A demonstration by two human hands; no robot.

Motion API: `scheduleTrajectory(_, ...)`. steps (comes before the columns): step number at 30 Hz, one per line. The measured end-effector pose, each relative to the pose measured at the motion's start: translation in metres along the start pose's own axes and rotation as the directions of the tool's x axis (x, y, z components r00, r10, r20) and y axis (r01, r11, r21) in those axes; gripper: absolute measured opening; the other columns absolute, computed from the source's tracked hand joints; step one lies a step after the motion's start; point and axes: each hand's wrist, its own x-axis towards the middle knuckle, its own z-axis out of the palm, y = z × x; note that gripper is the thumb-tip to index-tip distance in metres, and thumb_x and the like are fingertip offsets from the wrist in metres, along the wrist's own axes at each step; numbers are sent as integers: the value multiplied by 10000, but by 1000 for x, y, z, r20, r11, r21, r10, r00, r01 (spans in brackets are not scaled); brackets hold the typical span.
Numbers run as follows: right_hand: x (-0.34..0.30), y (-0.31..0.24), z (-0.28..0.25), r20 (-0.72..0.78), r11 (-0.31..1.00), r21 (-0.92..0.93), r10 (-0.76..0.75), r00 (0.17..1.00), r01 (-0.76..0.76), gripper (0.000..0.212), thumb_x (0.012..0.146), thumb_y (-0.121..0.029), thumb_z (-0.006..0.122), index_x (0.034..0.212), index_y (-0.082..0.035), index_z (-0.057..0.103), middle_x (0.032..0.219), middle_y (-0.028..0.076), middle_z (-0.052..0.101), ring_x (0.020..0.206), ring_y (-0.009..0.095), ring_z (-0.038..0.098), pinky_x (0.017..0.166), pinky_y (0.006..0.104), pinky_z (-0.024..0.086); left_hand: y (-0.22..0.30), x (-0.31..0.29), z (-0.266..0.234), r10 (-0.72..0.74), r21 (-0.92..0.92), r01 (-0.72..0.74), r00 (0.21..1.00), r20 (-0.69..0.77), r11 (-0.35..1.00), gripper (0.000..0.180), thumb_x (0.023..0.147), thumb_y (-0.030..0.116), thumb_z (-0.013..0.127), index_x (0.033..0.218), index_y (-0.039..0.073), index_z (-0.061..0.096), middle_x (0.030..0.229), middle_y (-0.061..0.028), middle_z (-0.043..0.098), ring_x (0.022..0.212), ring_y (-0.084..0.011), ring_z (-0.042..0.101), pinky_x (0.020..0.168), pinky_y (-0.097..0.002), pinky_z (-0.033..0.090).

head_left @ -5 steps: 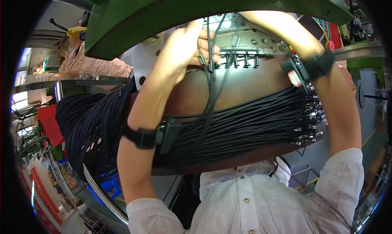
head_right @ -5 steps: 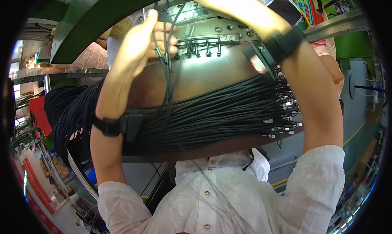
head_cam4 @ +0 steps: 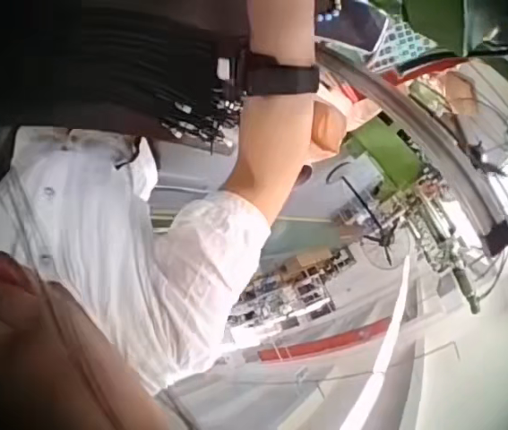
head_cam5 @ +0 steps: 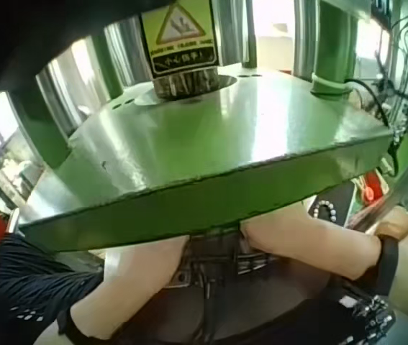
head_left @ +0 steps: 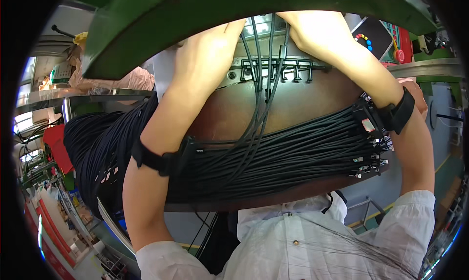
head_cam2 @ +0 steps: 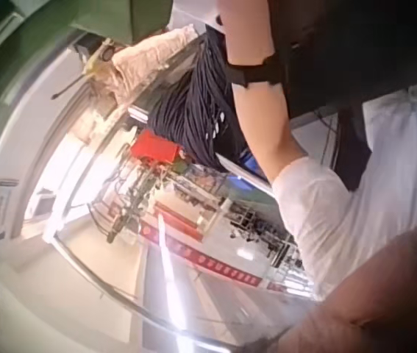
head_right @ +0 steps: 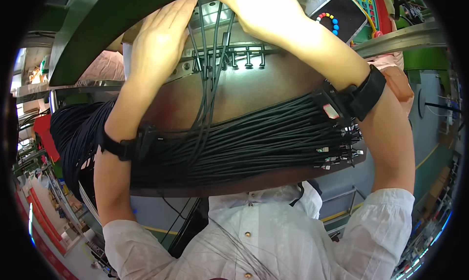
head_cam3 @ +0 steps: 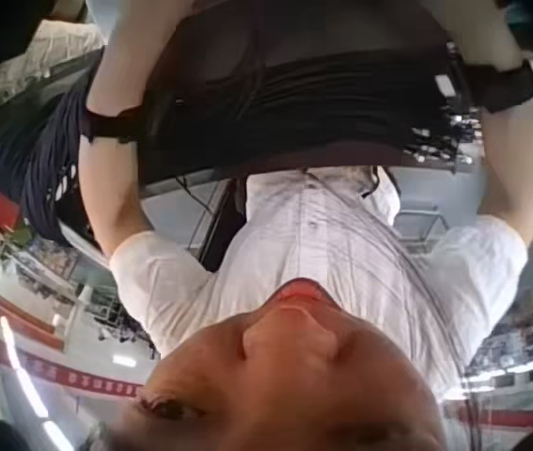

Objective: The person repeatedly fits cable ends into slots on a fixture, places the fixture into a press machine, operates the machine with both hands, and removes the finished cables.

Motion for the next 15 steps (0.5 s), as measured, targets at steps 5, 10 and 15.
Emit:
scheduleTrajectory(5, 1, 8, 6, 80, 993, 71, 90, 993, -96, 216, 801, -177, 598, 991, -82, 635, 832, 150, 634, 775, 276, 619, 705, 376, 495, -5, 8, 11, 159, 63, -157, 987, -24, 986, 446, 731, 117, 675, 1152, 39, 551, 991, -127, 634, 868, -273, 616, 761, -369, 492)
scheduleTrajectory(10, -13, 40, 32, -82, 972, 221, 93, 992, -73, 239, 801, -237, 626, 965, -64, 642, 818, 132, 640, 763, 257, 619, 698, 372, 493, -4, 19, 20, 185, 114, -181, 983, -21, 977, 498, 710, 144, 695, 1174, 59, 537, 1017, -114, 629, 913, -281, 608, 783, -381, 480)
scheduleTrajectory(15, -9, 50, 24, 117, 982, 146, 100, 988, -117, 321, 794, -271, 647, 1014, -40, 614, 864, 139, 637, 797, 258, 615, 726, 364, 484, -9, 21, 17, 194, 173, -184, 980, -47, 968, 497, 747, 159, 670, 1212, 81, 511, 1046, -146, 616, 865, -298, 608, 759, -369, 481)
